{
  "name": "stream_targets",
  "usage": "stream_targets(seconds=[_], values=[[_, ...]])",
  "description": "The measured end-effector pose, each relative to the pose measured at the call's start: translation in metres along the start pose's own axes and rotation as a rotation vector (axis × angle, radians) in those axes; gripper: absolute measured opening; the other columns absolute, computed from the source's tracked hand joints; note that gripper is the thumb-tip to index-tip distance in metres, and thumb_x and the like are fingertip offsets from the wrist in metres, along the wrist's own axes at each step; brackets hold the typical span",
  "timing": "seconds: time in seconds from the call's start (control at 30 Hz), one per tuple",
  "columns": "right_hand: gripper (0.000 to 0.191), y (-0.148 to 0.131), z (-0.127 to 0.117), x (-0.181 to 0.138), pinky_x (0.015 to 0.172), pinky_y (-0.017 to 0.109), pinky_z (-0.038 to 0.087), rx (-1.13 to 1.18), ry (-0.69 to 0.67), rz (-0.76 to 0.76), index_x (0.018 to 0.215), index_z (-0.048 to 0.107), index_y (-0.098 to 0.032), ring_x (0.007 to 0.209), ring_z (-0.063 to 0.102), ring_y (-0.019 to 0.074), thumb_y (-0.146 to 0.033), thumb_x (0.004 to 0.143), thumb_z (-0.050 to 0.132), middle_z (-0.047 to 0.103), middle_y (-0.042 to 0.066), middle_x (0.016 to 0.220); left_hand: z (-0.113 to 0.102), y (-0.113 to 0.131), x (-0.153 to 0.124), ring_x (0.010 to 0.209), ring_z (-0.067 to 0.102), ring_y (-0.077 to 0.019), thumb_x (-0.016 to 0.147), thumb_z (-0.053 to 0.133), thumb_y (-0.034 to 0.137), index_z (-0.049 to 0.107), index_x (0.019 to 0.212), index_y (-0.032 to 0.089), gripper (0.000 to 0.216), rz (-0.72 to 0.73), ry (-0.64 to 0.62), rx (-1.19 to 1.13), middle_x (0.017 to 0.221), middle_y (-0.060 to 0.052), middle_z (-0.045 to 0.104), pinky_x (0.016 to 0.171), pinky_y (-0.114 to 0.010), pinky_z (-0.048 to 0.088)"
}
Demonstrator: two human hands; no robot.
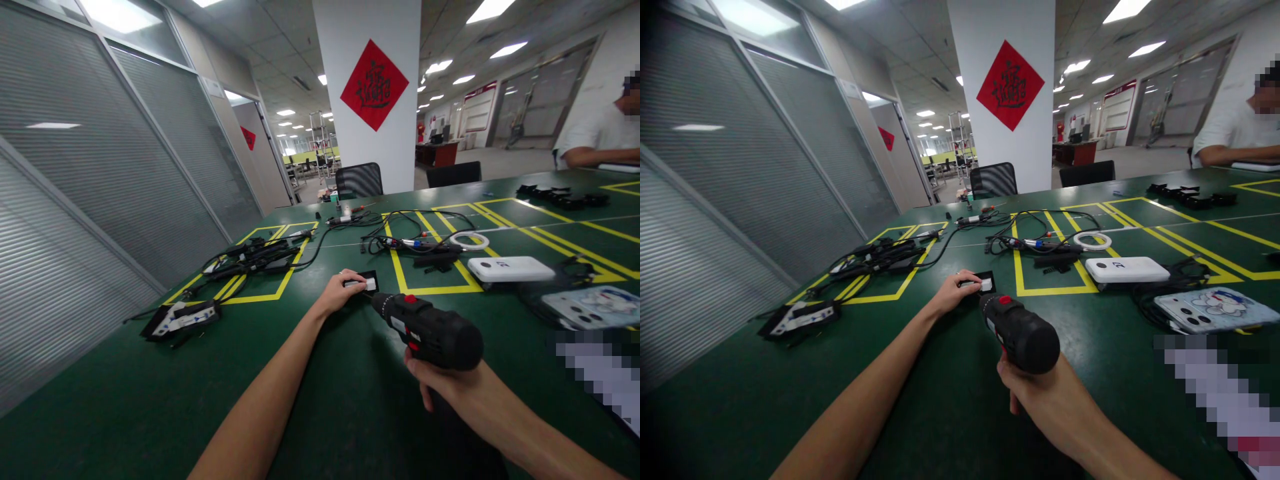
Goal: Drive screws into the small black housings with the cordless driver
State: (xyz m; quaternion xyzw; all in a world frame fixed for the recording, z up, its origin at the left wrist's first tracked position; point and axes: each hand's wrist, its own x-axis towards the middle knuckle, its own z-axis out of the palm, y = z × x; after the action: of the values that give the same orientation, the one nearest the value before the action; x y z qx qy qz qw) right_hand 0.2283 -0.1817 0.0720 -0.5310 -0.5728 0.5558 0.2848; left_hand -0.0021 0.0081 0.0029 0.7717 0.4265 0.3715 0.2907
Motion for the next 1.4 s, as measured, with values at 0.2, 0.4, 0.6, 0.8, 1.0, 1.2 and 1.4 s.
stream_targets(seconds=[0.2, 0.4, 0.6, 0.8, 1.0, 1.2, 1.4], values=[[0.027, -0.0012, -0.0039, -0.0011, 0.064, 0.030, 0.047, 0.148, -0.147, -0.080, 0.096, 0.050, -0.016, 0.062, 0.059, 0.0154, -0.036, 0.079, 0.057, 0.059, -0.001, 0.069, -0.0019, 0.0062, -0.0013, 0.096, 0.055, -0.0197, 0.076, 0.060, 0.041, 0.068, 0.094, 0.019, 0.030, -0.012, -0.036, 0.041, 0.102, -0.006, 0.061, 0.088, -0.032, 0.041], [0.016, 0.0008, -0.0075, -0.0003, 0.057, 0.026, 0.040, 0.054, -0.097, -0.066, 0.083, 0.055, -0.017, 0.053, 0.053, 0.0124, -0.032, 0.083, 0.049, 0.053, -0.005, 0.053, -0.0036, 0.0083, -0.0023, 0.097, 0.055, -0.0201, 0.075, 0.060, 0.041, 0.067, 0.097, 0.020, 0.031, -0.016, -0.048, 0.055, 0.104, -0.006, 0.061, 0.088, -0.033, 0.041], [0.014, -0.0028, -0.0092, -0.0016, 0.059, 0.027, 0.040, 0.130, -0.096, -0.076, 0.085, 0.054, -0.017, 0.051, 0.053, 0.0112, -0.030, 0.080, 0.052, 0.058, -0.004, 0.065, -0.0027, 0.0088, -0.0022, 0.097, 0.055, -0.0207, 0.074, 0.060, 0.040, 0.067, 0.096, 0.019, 0.031, -0.032, -0.039, 0.060, 0.103, -0.006, 0.061, 0.089, -0.034, 0.041], [0.015, -0.0022, -0.0105, -0.0022, 0.059, 0.028, 0.038, 0.163, -0.104, -0.056, 0.087, 0.056, -0.016, 0.052, 0.052, 0.0125, -0.029, 0.082, 0.049, 0.054, -0.005, 0.053, -0.0031, 0.0083, -0.0023, 0.098, 0.055, -0.0210, 0.074, 0.061, 0.038, 0.067, 0.093, 0.020, 0.027, -0.030, -0.024, 0.035, 0.100, -0.005, 0.061, 0.091, -0.035, 0.039], [0.015, 0.0027, -0.0076, 0.0004, 0.055, 0.027, 0.040, 0.233, -0.092, -0.084, 0.090, 0.056, -0.016, 0.048, 0.053, 0.0102, -0.027, 0.080, 0.051, 0.056, -0.005, 0.066, -0.0025, 0.0057, -0.0016, 0.096, 0.055, -0.0207, 0.076, 0.059, 0.037, 0.068, 0.092, 0.020, 0.026, -0.012, -0.005, 0.000, 0.097, -0.005, 0.062, 0.090, -0.035, 0.040], [0.016, 0.0023, -0.0081, -0.0008, 0.056, 0.027, 0.041, 0.207, -0.088, -0.086, 0.087, 0.056, -0.017, 0.050, 0.054, 0.0113, -0.031, 0.080, 0.051, 0.059, -0.003, 0.066, -0.0033, 0.0056, -0.0018, 0.098, 0.054, -0.0204, 0.077, 0.057, 0.037, 0.067, 0.094, 0.019, 0.027, -0.028, -0.024, 0.010, 0.099, -0.006, 0.061, 0.089, -0.034, 0.040], [0.017, -0.0004, -0.0100, -0.0012, 0.058, 0.026, 0.039, 0.159, -0.091, -0.044, 0.085, 0.057, -0.017, 0.052, 0.054, 0.0133, -0.033, 0.082, 0.051, 0.055, -0.006, 0.052, -0.0036, 0.0082, -0.0032, 0.097, 0.054, -0.0201, 0.078, 0.057, 0.038, 0.067, 0.095, 0.019, 0.028, -0.019, -0.019, 0.033, 0.101, -0.006, 0.061, 0.091, -0.034, 0.040]])
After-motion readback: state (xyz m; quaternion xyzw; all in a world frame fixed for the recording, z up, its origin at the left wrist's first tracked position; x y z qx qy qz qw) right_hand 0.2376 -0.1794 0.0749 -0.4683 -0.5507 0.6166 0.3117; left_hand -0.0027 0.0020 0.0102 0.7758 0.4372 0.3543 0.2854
